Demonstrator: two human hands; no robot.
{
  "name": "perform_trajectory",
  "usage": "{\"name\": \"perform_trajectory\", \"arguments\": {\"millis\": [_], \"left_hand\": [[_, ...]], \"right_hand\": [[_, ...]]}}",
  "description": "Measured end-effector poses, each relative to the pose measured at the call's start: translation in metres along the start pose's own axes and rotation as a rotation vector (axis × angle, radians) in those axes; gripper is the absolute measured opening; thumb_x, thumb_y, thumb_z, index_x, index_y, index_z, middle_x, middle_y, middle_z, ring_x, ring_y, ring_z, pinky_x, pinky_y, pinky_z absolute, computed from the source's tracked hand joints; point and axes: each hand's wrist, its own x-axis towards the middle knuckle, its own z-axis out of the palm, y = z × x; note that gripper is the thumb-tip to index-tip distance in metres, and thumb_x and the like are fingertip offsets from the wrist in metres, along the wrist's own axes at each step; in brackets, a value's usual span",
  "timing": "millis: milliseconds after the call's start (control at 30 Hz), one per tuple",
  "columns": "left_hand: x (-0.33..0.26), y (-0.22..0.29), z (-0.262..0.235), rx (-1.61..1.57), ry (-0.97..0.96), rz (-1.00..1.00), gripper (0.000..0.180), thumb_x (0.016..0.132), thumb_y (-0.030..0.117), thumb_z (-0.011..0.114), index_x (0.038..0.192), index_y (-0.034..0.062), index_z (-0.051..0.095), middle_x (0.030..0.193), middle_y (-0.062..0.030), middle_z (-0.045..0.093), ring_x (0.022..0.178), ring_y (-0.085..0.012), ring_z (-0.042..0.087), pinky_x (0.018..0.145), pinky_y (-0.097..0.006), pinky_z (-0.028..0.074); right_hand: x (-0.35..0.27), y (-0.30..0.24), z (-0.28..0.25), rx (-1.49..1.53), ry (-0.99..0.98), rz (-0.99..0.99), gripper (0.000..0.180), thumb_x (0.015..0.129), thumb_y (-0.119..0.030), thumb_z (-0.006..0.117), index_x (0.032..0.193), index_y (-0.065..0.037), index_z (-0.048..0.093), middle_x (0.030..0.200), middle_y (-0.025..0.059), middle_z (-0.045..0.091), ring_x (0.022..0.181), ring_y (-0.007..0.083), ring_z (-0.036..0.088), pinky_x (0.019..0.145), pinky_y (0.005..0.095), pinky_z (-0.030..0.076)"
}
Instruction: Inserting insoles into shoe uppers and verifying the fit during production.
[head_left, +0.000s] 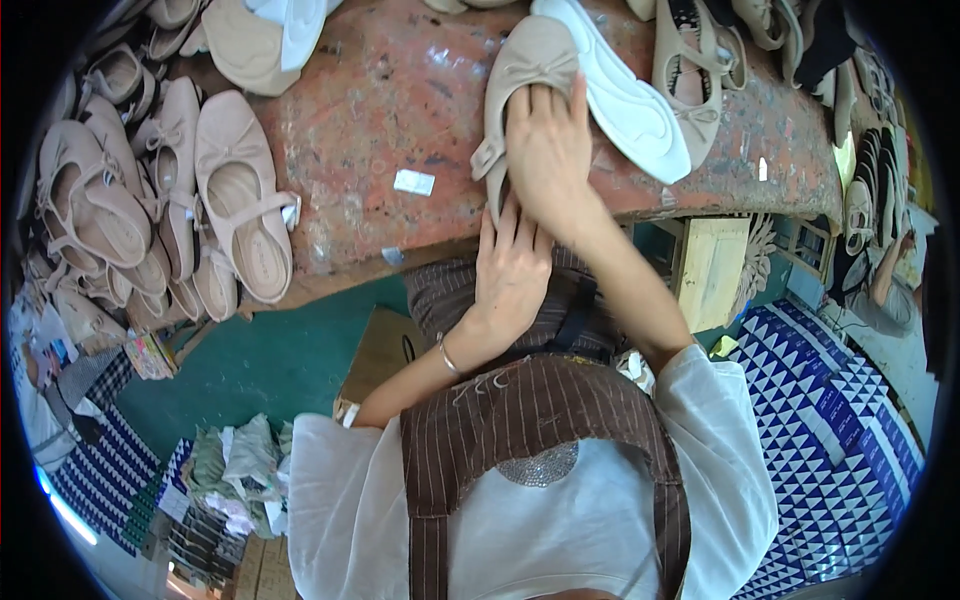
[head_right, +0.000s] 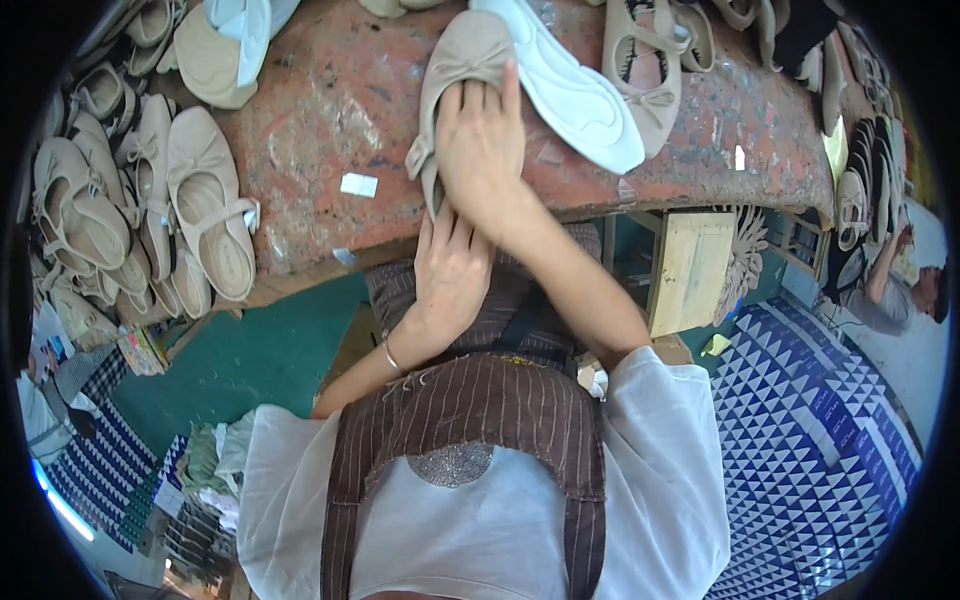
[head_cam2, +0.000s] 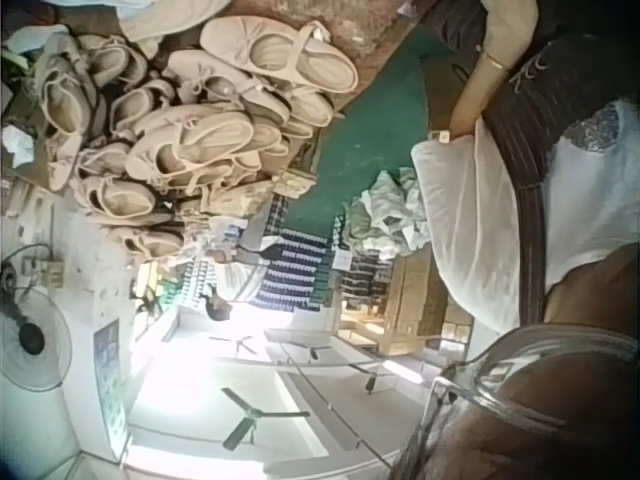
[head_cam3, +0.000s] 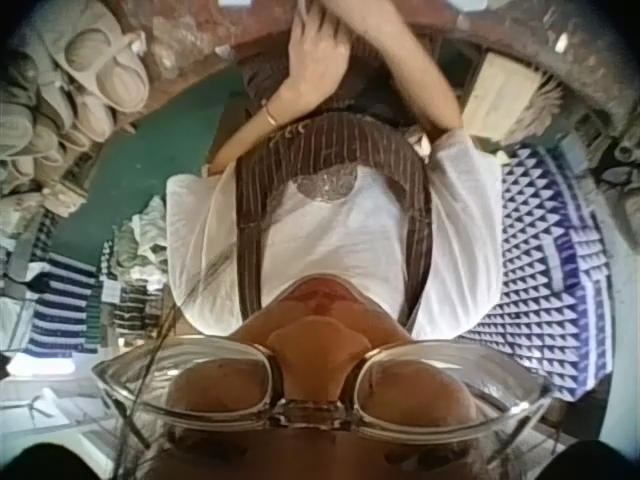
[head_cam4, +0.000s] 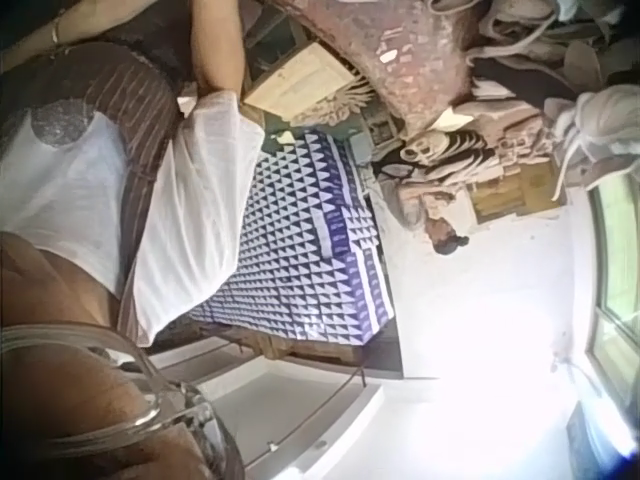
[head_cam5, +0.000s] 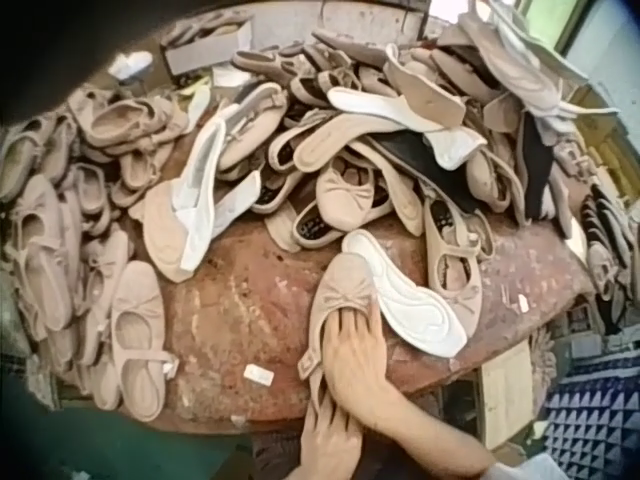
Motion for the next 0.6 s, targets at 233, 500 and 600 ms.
{"name": "perform_trajectory", "arguments": {"millis": [233,500,600], "left_hand": [[0.001,-0.001,-0.001,0.04,0.12,0.006,0.044,0.085,0.01,0.056,0.125,-0.0079,0.059,0.139,-0.0225,0.052,0.137,-0.0379,0.041,0.108,-0.058,0.034],[0.033,-0.018,-0.024,-0.191,0.347,-0.048,0.024,0.073,0.012,0.073,0.093,0.0023,0.062,0.113,-0.0147,0.061,0.119,-0.0386,0.054,0.099,-0.054,0.036],[0.022,-0.046,-0.086,-0.679,0.355,-0.103,0.014,0.073,0.002,0.071,0.078,0.0003,0.059,0.119,-0.0149,0.065,0.104,-0.0255,0.063,0.089,-0.037,0.049]], "right_hand": [[0.025,0.008,0.013,0.015,-0.032,-0.014,0.022,0.085,-0.009,0.049,0.075,-0.002,0.068,0.071,0.0133,0.066,0.074,0.0267,0.068,0.12,0.0577,0.007],[-0.003,0.041,-0.041,0.759,-0.047,-0.021,0.026,0.082,-0.002,0.058,0.1,-0.011,0.075,0.113,0.0129,0.071,0.123,0.0276,0.06,0.116,0.0531,0.03],[-0.007,0.082,-0.022,0.362,0.471,0.227,0.032,0.083,-0.009,0.064,0.114,-0.001,0.067,0.11,0.0175,0.068,0.115,0.0348,0.059,0.111,0.0494,0.035]]}}
